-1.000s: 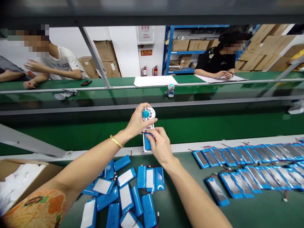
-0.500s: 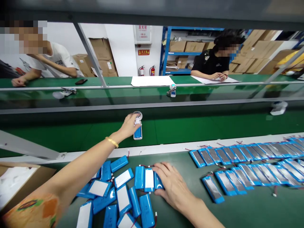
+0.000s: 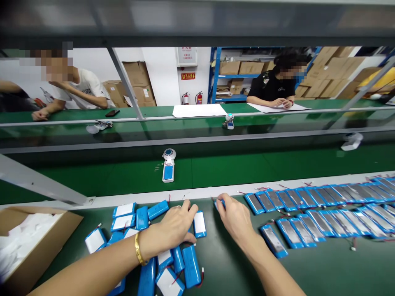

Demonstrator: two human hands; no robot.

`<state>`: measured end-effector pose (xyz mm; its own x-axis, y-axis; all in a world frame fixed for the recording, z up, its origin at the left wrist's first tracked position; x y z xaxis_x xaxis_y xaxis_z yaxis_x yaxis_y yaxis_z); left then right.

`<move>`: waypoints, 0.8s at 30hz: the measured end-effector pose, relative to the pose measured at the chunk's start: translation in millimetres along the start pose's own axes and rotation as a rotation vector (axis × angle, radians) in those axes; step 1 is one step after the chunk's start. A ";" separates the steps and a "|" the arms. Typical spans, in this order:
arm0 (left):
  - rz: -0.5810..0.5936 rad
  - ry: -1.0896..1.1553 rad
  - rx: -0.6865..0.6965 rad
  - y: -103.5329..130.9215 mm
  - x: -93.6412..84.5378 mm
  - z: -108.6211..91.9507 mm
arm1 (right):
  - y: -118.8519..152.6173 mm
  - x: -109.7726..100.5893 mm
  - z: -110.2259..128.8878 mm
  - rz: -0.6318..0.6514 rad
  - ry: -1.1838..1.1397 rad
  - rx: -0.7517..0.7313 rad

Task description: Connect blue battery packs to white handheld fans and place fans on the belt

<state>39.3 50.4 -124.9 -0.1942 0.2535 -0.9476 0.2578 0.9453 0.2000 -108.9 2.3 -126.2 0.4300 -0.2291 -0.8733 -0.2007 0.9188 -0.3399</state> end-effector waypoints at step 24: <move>-0.067 0.301 0.228 -1.6 7.3 -0.7 | 15.2 10.8 -11.1 -0.019 -0.122 0.015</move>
<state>36.7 50.9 -132.0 -0.4781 0.2733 -0.8347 0.4324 0.9004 0.0471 -117.1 10.2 -144.7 0.5377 -0.2062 -0.8176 -0.1790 0.9196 -0.3496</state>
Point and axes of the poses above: each hand's wrist, its own y-axis away from the middle knuckle, its own x-axis out of the palm, z = x × y, the point moved 8 cm from there along -y, towards the middle knuckle, and after that the axes turned 11 degrees about -z, right-handed, at the moved point
